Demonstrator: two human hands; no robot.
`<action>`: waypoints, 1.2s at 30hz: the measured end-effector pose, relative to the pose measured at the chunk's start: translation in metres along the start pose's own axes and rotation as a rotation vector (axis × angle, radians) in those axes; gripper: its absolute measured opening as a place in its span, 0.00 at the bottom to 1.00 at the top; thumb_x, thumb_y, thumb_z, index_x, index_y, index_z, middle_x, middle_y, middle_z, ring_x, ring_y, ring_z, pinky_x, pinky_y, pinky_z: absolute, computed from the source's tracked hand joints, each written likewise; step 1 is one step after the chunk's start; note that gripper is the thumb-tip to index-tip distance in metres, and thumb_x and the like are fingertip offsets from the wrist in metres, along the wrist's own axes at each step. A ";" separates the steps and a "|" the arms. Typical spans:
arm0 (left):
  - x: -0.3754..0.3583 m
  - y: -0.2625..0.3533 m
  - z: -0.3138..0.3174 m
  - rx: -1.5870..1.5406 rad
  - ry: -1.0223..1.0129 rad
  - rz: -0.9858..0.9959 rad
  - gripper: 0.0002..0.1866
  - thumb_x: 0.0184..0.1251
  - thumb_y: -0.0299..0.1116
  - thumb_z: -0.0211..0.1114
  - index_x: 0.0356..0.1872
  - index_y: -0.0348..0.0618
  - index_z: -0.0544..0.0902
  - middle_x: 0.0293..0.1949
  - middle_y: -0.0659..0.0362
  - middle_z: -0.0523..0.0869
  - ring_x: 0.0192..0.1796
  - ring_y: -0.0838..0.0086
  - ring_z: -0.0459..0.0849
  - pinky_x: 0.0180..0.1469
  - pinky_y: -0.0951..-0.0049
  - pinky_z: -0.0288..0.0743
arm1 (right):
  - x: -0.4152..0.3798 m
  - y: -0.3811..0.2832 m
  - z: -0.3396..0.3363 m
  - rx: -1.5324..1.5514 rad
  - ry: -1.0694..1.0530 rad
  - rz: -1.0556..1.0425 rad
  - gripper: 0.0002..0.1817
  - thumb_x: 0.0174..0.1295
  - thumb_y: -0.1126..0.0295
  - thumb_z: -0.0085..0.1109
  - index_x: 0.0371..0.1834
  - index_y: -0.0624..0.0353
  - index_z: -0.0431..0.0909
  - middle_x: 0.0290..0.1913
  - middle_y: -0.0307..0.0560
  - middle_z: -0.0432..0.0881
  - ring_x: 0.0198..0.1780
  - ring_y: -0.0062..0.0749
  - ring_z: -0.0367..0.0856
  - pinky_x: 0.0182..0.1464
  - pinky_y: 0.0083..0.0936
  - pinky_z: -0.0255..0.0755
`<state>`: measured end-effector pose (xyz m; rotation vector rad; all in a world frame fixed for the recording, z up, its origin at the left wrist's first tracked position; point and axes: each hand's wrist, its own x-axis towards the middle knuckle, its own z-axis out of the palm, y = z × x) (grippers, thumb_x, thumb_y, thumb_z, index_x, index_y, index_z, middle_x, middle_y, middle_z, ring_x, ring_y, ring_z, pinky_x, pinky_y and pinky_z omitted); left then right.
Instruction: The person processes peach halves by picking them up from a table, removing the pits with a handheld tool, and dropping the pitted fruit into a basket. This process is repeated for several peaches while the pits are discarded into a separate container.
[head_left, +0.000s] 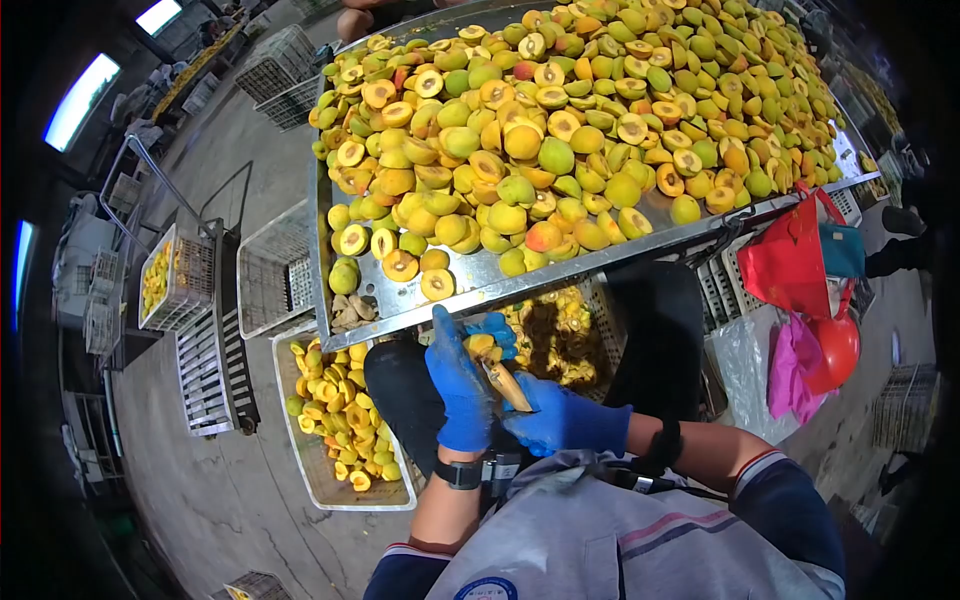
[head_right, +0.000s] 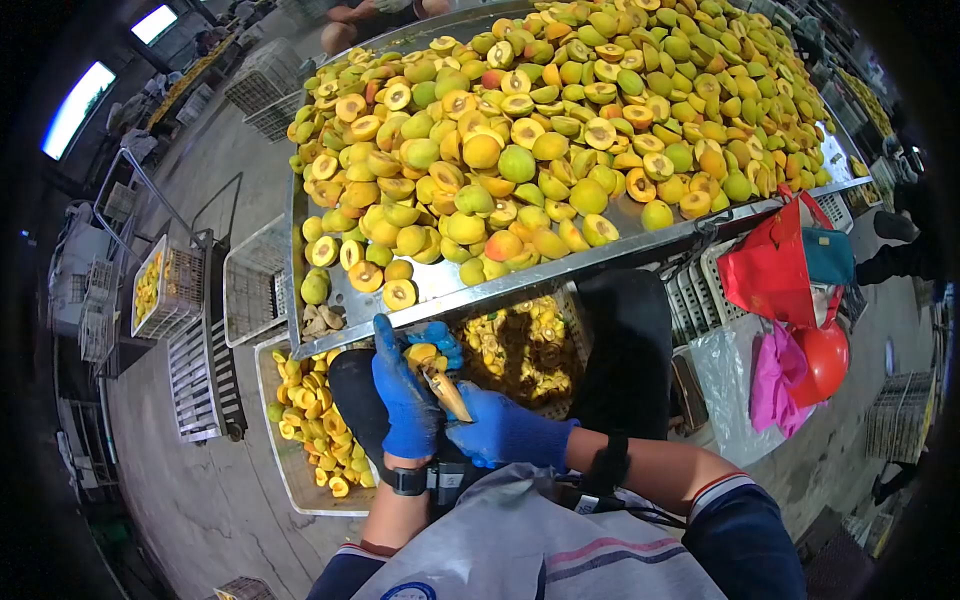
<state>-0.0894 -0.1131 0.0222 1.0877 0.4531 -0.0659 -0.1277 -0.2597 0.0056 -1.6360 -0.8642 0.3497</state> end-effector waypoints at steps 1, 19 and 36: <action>-0.001 -0.001 0.005 -0.085 0.073 0.031 0.30 0.75 0.57 0.47 0.37 0.35 0.80 0.27 0.54 0.83 0.26 0.68 0.83 0.31 0.72 0.80 | 0.007 -0.017 -0.004 0.309 -0.002 0.330 0.17 0.60 0.71 0.58 0.49 0.66 0.67 0.24 0.50 0.75 0.22 0.40 0.75 0.27 0.32 0.70; 0.009 -0.001 -0.012 -0.271 -0.081 -0.135 0.26 0.76 0.51 0.49 0.37 0.33 0.80 0.28 0.50 0.84 0.28 0.66 0.84 0.32 0.70 0.82 | 0.017 -0.027 -0.022 0.457 -0.110 0.632 0.13 0.65 0.67 0.57 0.50 0.57 0.69 0.23 0.34 0.73 0.21 0.18 0.71 0.22 0.19 0.65; 0.003 0.017 0.001 0.072 -0.069 -0.034 0.28 0.75 0.49 0.52 0.31 0.29 0.83 0.23 0.52 0.85 0.21 0.72 0.83 0.27 0.77 0.78 | 0.019 -0.039 -0.030 0.709 -0.156 0.784 0.07 0.64 0.69 0.56 0.37 0.59 0.70 0.21 0.36 0.72 0.17 0.18 0.71 0.19 0.17 0.66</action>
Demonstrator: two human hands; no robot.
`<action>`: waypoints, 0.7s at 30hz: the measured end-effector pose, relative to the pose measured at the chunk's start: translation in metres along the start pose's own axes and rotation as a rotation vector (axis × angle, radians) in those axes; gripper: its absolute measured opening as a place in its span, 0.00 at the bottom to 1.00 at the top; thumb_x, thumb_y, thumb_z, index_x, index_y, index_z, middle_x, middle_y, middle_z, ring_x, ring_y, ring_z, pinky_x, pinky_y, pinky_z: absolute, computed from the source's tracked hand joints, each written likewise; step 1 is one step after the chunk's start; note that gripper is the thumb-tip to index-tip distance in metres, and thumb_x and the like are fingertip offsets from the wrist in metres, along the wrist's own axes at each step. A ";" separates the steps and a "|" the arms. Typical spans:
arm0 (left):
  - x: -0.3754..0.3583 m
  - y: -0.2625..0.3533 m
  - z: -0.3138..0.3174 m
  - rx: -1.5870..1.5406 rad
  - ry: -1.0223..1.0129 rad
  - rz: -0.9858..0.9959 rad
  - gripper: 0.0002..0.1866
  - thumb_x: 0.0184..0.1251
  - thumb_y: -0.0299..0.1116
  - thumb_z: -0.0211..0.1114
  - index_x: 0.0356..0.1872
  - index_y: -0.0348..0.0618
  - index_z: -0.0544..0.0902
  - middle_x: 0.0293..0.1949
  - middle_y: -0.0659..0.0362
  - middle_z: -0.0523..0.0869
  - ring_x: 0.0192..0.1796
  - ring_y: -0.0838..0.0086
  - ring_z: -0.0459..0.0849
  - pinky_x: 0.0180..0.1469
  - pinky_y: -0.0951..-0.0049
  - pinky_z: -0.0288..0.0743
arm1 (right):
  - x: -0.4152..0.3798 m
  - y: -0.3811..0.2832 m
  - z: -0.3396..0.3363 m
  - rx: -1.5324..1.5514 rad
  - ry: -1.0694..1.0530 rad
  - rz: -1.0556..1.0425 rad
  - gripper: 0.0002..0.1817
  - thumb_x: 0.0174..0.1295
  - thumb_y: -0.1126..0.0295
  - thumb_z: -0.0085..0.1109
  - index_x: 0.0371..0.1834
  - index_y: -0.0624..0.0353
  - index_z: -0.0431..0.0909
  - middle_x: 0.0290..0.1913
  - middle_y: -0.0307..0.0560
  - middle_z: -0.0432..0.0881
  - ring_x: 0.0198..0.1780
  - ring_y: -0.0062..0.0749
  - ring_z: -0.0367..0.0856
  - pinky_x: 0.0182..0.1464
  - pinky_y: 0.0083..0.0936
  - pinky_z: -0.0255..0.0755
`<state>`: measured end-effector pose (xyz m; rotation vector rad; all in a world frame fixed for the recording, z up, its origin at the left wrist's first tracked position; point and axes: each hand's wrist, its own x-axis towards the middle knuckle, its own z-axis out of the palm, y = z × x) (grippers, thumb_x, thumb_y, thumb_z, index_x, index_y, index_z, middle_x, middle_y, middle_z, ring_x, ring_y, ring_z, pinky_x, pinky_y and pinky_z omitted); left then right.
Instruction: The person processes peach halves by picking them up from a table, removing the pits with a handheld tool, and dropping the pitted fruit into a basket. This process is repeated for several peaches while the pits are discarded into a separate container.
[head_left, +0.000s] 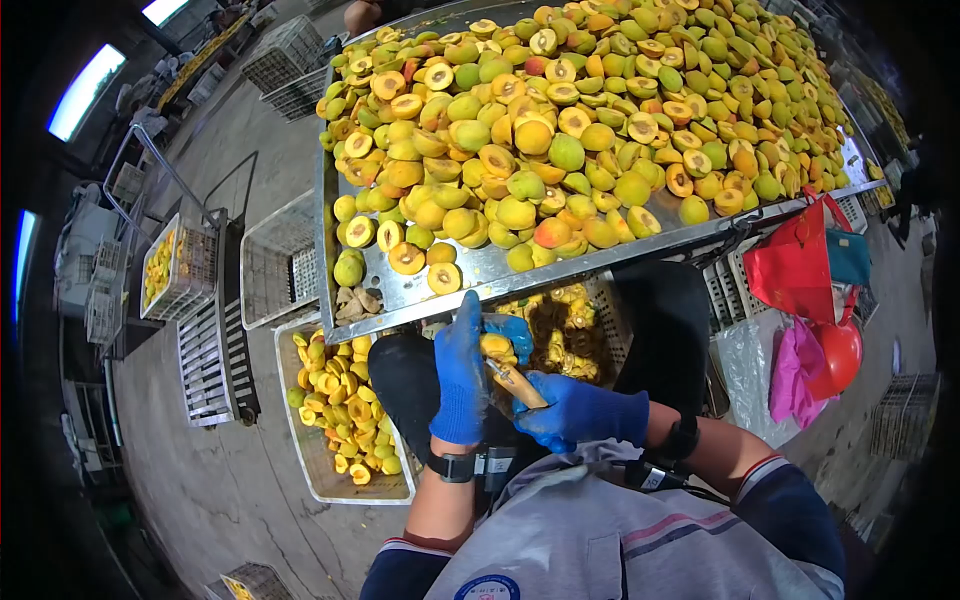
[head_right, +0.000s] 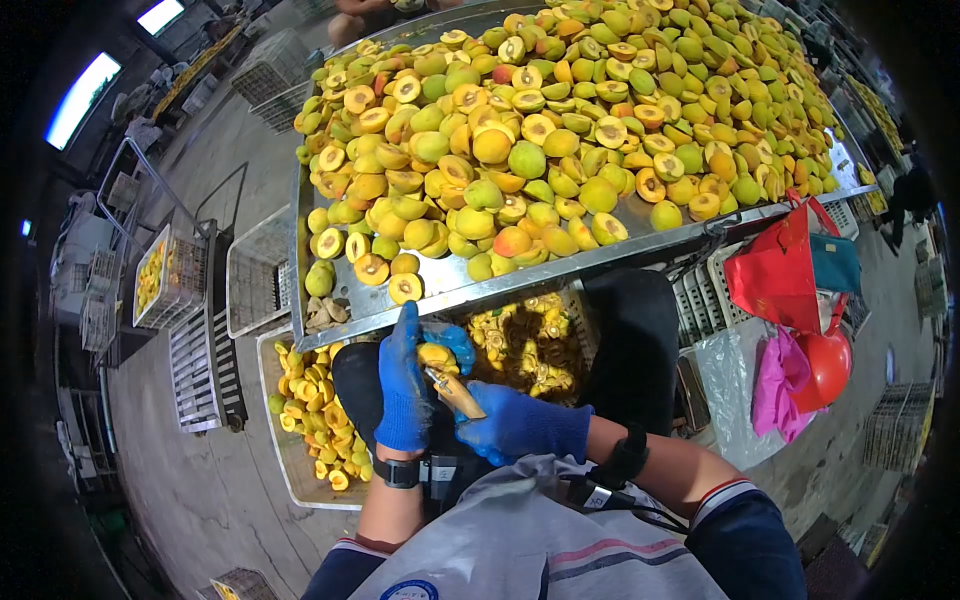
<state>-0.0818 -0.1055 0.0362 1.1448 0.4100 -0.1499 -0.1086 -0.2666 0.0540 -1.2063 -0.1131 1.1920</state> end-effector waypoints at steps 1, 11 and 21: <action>0.001 0.000 -0.002 0.000 -0.001 0.000 0.28 0.75 0.49 0.52 0.31 0.29 0.83 0.23 0.52 0.85 0.21 0.72 0.83 0.27 0.77 0.78 | 0.000 0.001 0.000 -0.010 0.028 -0.010 0.07 0.64 0.69 0.57 0.36 0.59 0.70 0.21 0.36 0.73 0.17 0.19 0.71 0.18 0.17 0.66; 0.004 0.004 -0.006 0.088 -0.129 -0.097 0.26 0.76 0.50 0.50 0.34 0.33 0.80 0.25 0.52 0.84 0.24 0.68 0.83 0.28 0.71 0.78 | -0.003 -0.001 -0.002 -0.027 -0.012 0.075 0.07 0.64 0.69 0.57 0.34 0.58 0.70 0.21 0.37 0.73 0.17 0.20 0.72 0.19 0.19 0.65; 0.000 -0.017 0.004 -0.463 -0.093 0.110 0.30 0.76 0.53 0.47 0.32 0.33 0.81 0.25 0.50 0.84 0.27 0.66 0.83 0.32 0.71 0.79 | 0.004 0.008 -0.008 0.243 -0.205 0.042 0.08 0.65 0.64 0.58 0.37 0.55 0.71 0.22 0.34 0.71 0.18 0.17 0.68 0.19 0.16 0.62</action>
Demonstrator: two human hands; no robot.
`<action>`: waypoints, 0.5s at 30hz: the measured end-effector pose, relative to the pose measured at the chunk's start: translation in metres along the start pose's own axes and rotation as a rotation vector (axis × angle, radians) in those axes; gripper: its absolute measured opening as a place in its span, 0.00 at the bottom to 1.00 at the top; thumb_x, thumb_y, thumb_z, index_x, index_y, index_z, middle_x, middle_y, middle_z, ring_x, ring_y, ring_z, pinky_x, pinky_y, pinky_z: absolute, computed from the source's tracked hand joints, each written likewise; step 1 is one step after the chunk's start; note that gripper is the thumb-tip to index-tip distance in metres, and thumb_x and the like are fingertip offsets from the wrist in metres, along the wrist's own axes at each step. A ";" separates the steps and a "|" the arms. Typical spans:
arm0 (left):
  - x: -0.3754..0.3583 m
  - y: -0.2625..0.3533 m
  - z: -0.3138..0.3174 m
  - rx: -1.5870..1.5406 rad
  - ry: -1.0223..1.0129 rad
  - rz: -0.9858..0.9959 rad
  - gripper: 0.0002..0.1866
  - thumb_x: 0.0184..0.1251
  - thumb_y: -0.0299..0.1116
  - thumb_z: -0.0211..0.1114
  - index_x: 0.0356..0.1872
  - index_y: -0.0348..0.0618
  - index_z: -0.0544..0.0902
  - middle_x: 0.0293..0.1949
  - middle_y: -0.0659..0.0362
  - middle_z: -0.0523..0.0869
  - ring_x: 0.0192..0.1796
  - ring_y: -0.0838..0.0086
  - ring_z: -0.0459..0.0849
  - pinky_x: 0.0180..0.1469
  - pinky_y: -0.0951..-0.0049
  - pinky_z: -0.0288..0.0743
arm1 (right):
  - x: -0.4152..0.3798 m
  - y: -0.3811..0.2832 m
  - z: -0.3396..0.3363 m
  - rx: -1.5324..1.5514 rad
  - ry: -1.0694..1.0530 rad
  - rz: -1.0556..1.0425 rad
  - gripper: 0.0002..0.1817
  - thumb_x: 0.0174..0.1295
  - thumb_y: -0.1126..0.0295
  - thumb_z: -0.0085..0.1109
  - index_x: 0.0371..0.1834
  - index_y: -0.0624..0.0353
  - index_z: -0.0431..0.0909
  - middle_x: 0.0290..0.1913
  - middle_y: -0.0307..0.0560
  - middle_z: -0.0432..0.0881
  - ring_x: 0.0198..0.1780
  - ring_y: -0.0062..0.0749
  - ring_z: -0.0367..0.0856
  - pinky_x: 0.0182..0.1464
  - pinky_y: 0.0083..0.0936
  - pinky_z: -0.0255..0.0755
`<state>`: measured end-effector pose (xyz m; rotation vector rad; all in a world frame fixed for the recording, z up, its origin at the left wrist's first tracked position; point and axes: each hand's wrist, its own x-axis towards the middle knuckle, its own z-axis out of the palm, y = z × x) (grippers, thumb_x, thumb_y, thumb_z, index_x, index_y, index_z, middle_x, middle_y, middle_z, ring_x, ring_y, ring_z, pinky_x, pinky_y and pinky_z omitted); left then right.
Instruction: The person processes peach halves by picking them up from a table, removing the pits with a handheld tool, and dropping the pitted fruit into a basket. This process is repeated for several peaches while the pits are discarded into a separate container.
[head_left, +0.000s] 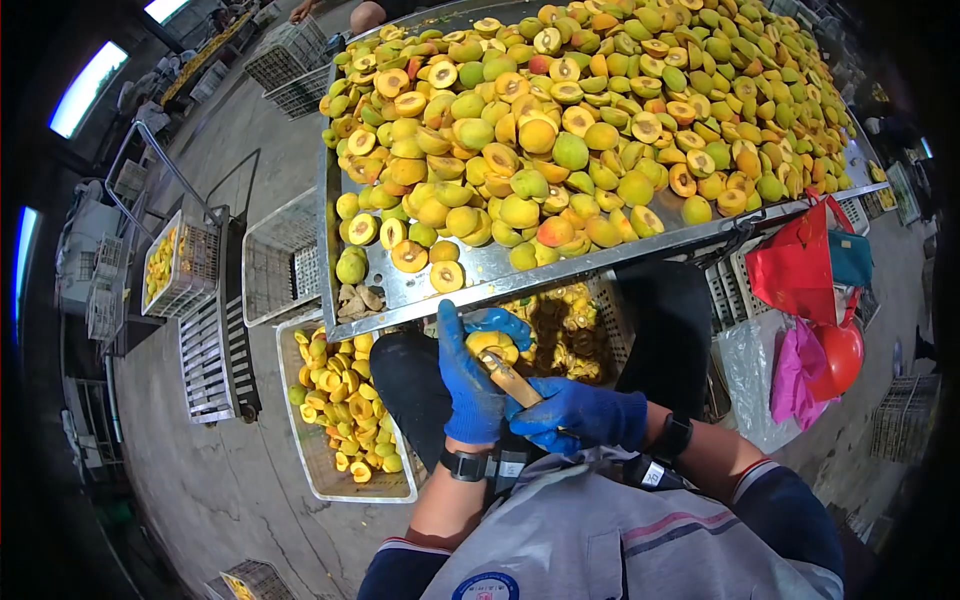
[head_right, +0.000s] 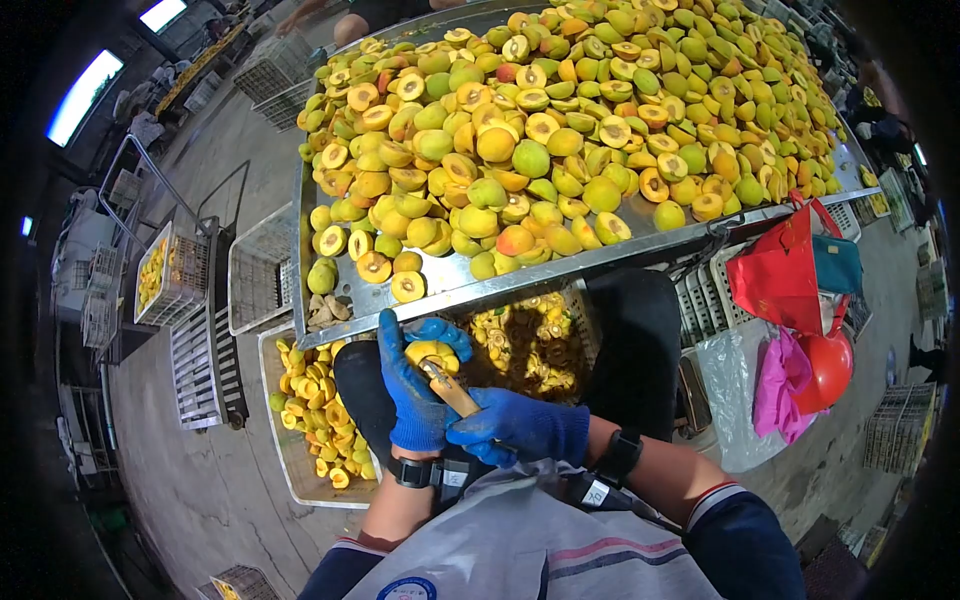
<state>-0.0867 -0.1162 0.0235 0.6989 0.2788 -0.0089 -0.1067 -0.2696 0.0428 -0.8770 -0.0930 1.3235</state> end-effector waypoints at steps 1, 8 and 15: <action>0.002 -0.001 0.000 -0.080 0.011 -0.018 0.32 0.76 0.56 0.44 0.33 0.32 0.80 0.26 0.49 0.84 0.28 0.64 0.82 0.33 0.68 0.79 | 0.000 0.002 0.000 0.049 -0.001 -0.002 0.08 0.66 0.64 0.58 0.35 0.55 0.71 0.22 0.33 0.71 0.18 0.16 0.68 0.19 0.15 0.62; 0.014 -0.002 -0.013 -0.059 0.075 -0.391 0.26 0.73 0.54 0.51 0.29 0.39 0.79 0.25 0.53 0.81 0.27 0.62 0.81 0.31 0.65 0.78 | 0.000 -0.002 0.004 -0.017 0.094 -0.030 0.09 0.67 0.63 0.58 0.32 0.54 0.73 0.21 0.33 0.70 0.18 0.15 0.68 0.19 0.13 0.61; 0.017 -0.008 -0.016 0.053 0.025 -0.363 0.30 0.73 0.59 0.48 0.30 0.40 0.80 0.28 0.50 0.83 0.29 0.57 0.83 0.30 0.61 0.80 | 0.001 0.016 -0.012 0.219 0.003 0.057 0.08 0.65 0.64 0.61 0.33 0.54 0.73 0.21 0.32 0.70 0.16 0.14 0.66 0.17 0.13 0.60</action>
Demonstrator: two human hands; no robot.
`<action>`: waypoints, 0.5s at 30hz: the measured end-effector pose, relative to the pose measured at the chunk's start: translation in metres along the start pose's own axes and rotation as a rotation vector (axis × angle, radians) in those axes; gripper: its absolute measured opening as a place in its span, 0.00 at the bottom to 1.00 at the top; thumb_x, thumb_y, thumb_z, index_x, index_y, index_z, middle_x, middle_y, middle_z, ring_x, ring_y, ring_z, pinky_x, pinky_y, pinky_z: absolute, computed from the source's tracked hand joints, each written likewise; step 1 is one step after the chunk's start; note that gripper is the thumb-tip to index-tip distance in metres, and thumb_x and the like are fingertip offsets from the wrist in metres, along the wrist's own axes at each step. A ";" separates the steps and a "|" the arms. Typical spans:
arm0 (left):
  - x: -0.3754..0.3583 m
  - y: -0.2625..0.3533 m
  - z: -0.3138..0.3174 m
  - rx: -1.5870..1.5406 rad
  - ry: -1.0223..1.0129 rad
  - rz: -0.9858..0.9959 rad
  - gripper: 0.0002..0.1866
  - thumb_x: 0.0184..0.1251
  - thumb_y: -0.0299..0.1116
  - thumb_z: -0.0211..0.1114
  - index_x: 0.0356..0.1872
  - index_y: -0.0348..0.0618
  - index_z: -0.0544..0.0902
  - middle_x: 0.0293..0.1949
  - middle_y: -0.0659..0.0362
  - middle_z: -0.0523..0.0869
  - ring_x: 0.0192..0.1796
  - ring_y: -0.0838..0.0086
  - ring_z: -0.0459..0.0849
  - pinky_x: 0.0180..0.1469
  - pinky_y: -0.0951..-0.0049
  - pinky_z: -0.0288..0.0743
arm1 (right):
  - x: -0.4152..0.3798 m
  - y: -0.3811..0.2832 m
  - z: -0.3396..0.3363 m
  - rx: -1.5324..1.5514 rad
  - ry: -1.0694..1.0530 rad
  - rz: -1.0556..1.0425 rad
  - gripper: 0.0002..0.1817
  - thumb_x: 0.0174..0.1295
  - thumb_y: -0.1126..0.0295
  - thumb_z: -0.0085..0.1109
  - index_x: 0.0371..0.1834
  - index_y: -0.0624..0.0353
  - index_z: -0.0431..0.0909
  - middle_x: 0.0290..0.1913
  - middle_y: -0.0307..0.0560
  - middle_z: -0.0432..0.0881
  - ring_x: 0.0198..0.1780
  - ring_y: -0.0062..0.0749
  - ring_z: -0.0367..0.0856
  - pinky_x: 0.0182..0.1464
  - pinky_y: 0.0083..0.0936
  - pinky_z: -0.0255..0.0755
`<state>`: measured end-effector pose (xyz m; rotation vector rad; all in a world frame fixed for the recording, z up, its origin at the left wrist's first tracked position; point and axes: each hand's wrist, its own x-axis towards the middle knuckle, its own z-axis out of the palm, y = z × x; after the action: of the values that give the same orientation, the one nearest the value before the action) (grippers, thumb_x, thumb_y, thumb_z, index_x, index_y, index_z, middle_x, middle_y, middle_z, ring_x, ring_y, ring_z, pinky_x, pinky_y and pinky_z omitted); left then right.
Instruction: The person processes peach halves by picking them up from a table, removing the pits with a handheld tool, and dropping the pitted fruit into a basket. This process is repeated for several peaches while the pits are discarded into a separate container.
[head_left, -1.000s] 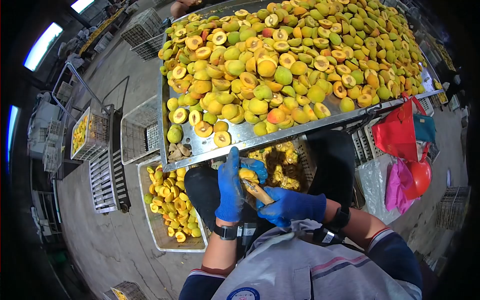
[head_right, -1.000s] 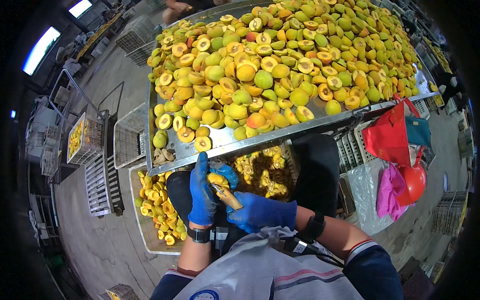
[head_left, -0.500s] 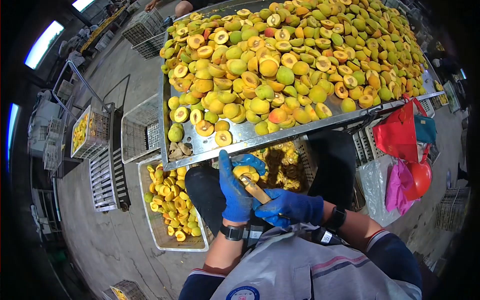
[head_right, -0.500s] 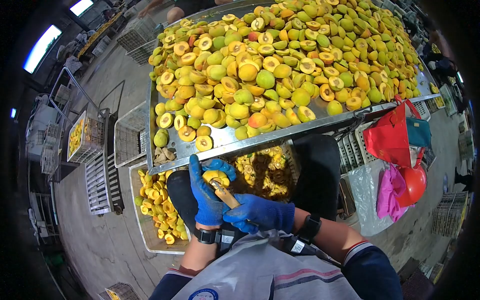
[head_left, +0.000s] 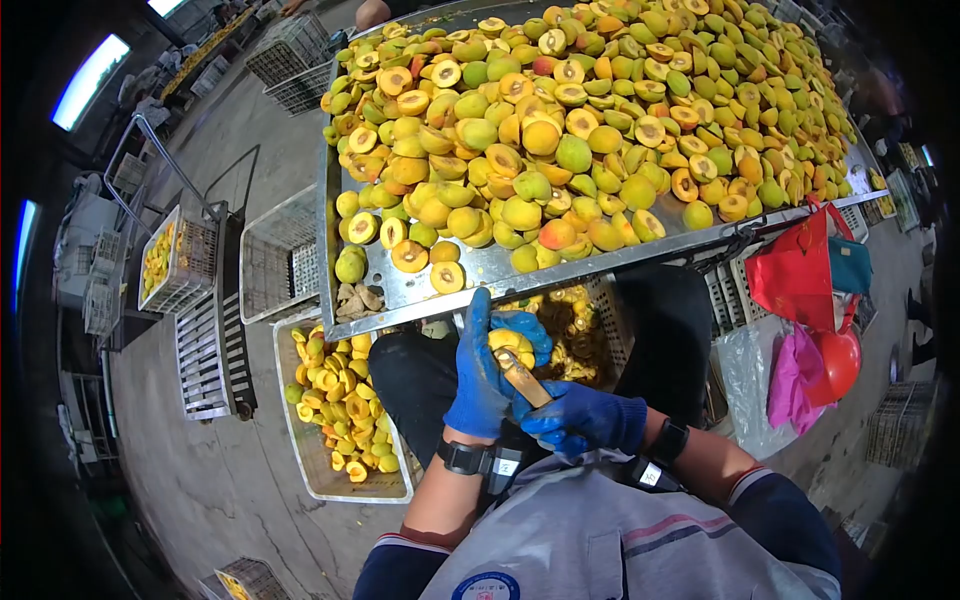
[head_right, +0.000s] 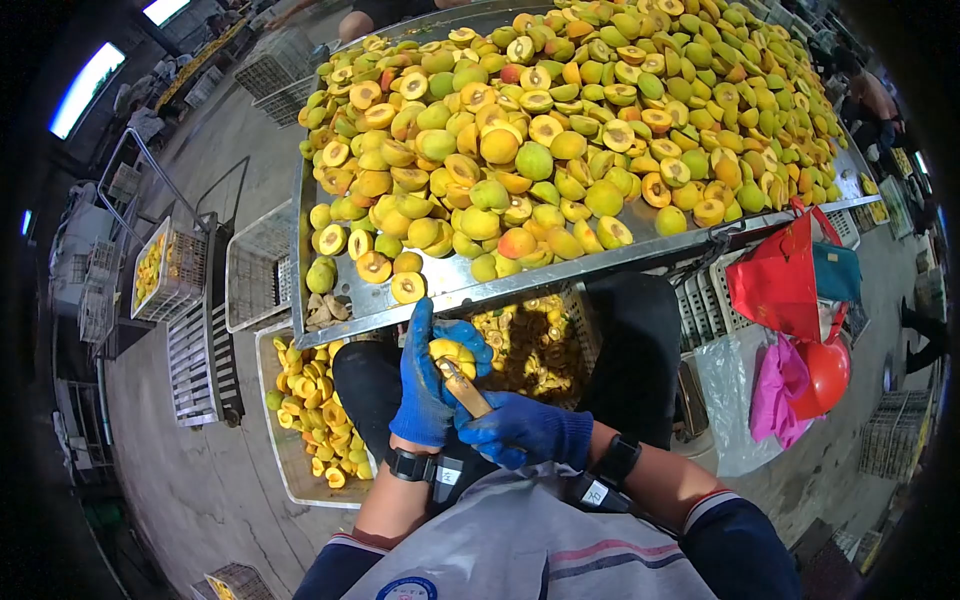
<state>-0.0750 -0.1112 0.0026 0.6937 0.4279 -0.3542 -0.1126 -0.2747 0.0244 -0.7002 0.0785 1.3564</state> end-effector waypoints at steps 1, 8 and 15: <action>0.003 0.000 -0.003 -0.001 0.001 0.000 0.30 0.73 0.59 0.48 0.30 0.40 0.80 0.28 0.50 0.83 0.29 0.57 0.83 0.30 0.61 0.80 | -0.002 0.000 -0.001 0.071 -0.075 -0.033 0.08 0.64 0.64 0.62 0.34 0.54 0.73 0.21 0.32 0.70 0.16 0.14 0.66 0.17 0.13 0.59; -0.019 0.037 -0.014 -0.322 0.148 0.245 0.29 0.70 0.59 0.53 0.37 0.37 0.81 0.33 0.52 0.84 0.36 0.60 0.84 0.42 0.58 0.82 | -0.022 -0.009 0.002 0.191 -0.084 -0.136 0.11 0.62 0.67 0.63 0.43 0.55 0.72 0.22 0.32 0.71 0.15 0.14 0.66 0.16 0.12 0.58; -0.073 0.145 -0.129 1.662 1.255 0.953 0.21 0.68 0.40 0.65 0.50 0.29 0.81 0.45 0.46 0.85 0.48 0.65 0.83 0.52 0.69 0.75 | -0.011 0.008 -0.058 0.124 0.416 -0.213 0.08 0.64 0.63 0.60 0.40 0.51 0.73 0.24 0.32 0.73 0.19 0.15 0.67 0.20 0.14 0.61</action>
<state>-0.1056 0.0925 0.0276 2.6384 0.8675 0.8860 -0.1024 -0.3128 -0.0204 -0.8519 0.4054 0.9791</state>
